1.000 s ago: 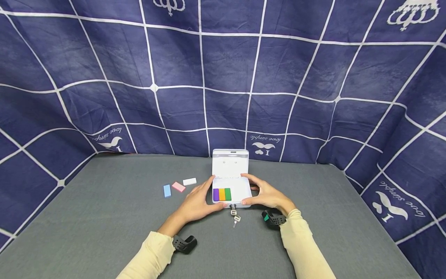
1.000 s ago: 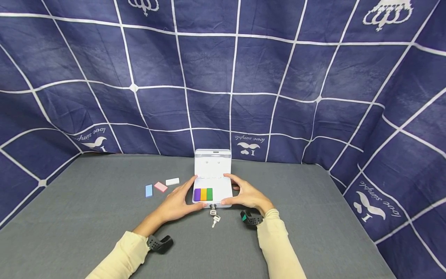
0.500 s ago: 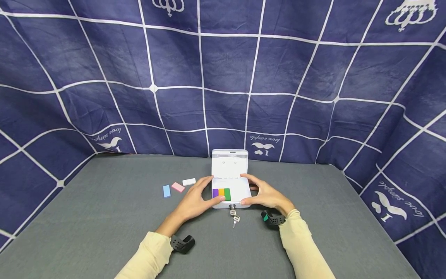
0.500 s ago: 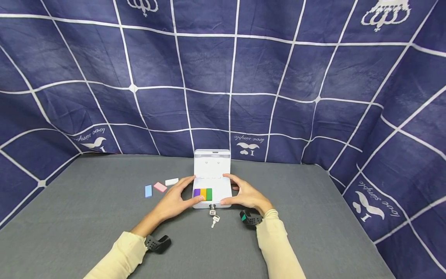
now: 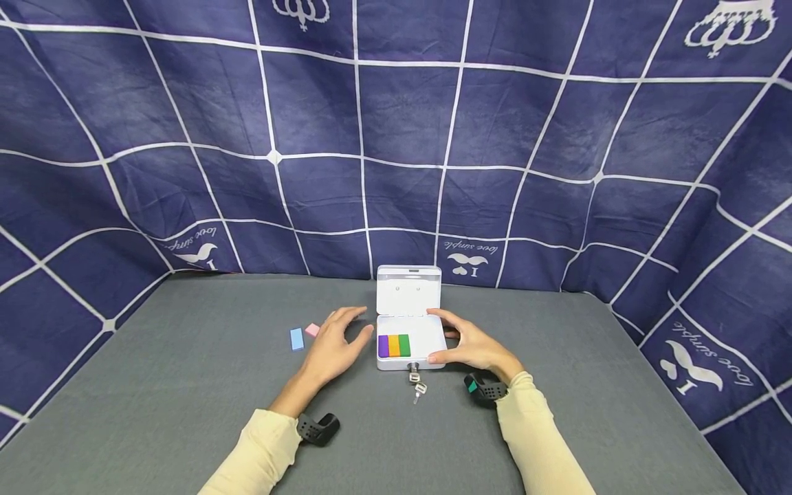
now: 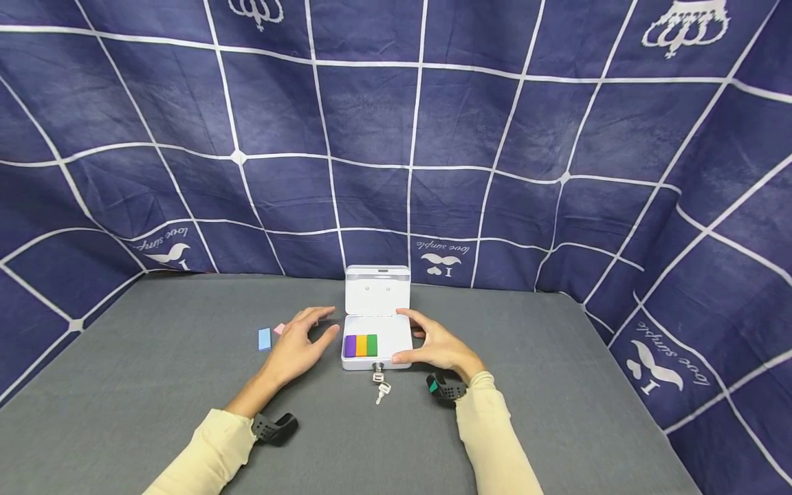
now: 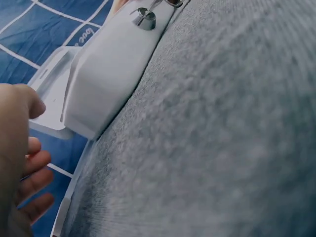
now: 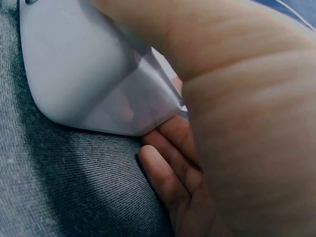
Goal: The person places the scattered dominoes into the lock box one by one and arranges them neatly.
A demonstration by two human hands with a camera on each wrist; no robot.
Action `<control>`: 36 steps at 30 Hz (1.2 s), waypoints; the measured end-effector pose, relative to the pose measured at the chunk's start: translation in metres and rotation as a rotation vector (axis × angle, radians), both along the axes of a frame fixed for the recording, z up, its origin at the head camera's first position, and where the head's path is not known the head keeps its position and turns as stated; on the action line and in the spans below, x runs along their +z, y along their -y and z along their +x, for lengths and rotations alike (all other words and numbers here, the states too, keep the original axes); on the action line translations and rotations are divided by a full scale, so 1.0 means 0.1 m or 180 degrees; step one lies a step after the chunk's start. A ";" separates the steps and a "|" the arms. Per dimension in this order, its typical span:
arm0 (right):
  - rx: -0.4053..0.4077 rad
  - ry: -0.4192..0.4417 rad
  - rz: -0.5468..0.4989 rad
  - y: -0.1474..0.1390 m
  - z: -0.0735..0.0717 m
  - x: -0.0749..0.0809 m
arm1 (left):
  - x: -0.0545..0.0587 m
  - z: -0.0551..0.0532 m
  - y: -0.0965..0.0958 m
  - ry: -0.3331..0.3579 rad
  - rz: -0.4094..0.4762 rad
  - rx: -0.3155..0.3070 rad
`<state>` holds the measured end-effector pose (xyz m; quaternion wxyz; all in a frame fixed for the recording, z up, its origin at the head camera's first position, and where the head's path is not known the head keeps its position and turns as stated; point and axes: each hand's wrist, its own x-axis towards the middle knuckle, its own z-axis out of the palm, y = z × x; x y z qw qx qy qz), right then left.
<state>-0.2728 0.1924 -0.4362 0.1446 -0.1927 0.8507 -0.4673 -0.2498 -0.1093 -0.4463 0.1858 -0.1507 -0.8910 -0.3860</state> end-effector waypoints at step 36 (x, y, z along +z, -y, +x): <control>0.0013 -0.0030 0.0026 0.00 0.00 0.00 | -0.09 -0.05 0.23 -0.0665 -0.1028 0.0879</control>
